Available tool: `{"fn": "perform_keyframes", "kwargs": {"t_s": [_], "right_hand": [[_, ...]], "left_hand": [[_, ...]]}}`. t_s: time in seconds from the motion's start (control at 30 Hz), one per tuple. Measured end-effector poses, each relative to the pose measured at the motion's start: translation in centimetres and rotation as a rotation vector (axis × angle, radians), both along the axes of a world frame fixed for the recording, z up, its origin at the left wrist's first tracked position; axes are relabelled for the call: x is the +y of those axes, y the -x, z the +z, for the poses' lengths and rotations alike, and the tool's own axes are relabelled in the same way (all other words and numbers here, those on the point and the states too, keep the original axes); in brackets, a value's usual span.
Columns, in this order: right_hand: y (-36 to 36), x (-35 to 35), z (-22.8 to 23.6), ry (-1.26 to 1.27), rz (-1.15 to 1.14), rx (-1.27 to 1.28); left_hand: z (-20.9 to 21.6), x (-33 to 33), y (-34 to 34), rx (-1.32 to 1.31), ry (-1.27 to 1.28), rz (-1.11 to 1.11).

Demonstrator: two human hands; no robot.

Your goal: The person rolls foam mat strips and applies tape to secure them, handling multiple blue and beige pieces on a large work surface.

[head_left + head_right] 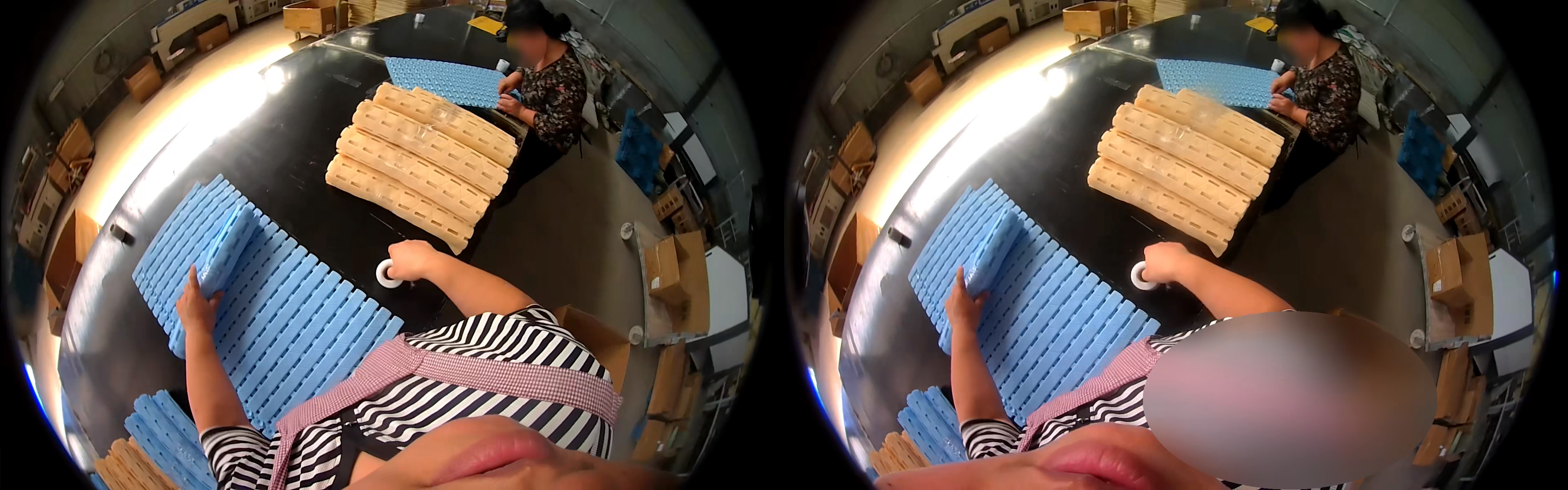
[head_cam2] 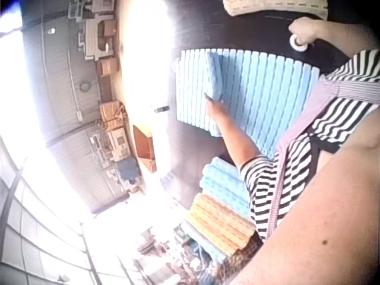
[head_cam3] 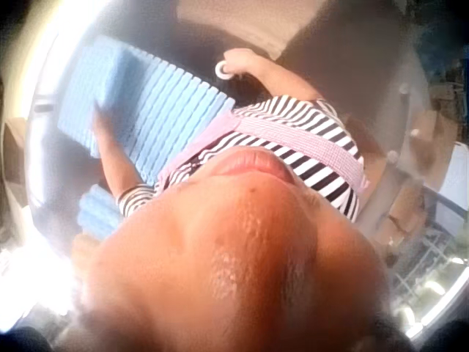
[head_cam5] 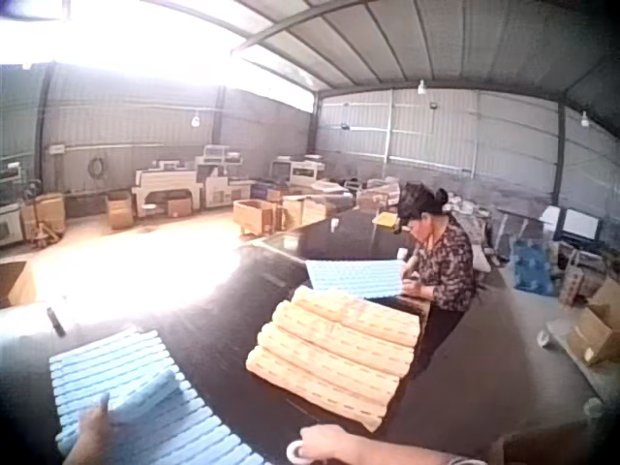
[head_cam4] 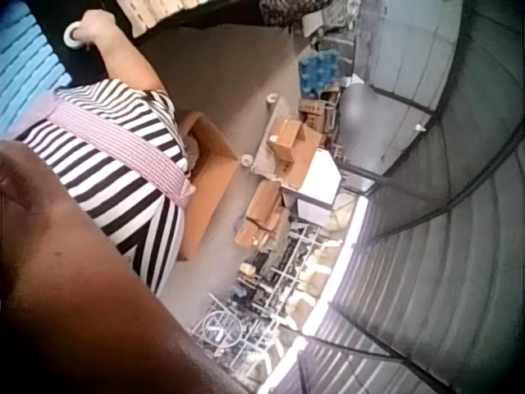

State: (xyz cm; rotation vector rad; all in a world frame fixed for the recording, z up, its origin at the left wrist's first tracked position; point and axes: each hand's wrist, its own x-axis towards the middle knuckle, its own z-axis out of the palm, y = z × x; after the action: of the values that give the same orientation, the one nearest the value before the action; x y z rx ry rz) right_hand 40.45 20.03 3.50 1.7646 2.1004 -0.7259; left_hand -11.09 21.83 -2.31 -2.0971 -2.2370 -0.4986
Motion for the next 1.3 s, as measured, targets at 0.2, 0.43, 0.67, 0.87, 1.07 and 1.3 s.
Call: {"fn": "perform_keyframes", "kwargs": {"t_s": [0.2,0.43,0.67,0.87,1.07,1.3], "right_hand": [[0.4,-1.0,-1.6,-0.097,-0.133,0.133],[3.1,-4.3,-1.1,-0.461,0.041,0.653],[7.8,-7.3,-0.5,-0.228,0.402,0.772],[6.7,-6.7,-0.5,-0.189,0.435,0.791],[6.5,-7.8,-2.4,-0.155,0.471,0.789],[6.1,-8.9,-4.1,-0.124,0.542,0.798]], "left_hand": [[3.8,-11.0,-2.6,-0.189,0.082,0.357],[5.5,-20.3,-3.8,-1.197,-0.004,0.439],[9.2,-29.3,-2.2,-1.352,-0.286,0.417],[17.2,-39.1,2.9,-0.495,-0.142,0.664],[18.0,-43.2,8.5,0.209,0.444,1.130],[10.8,-43.0,8.0,0.534,0.270,1.243]]}}
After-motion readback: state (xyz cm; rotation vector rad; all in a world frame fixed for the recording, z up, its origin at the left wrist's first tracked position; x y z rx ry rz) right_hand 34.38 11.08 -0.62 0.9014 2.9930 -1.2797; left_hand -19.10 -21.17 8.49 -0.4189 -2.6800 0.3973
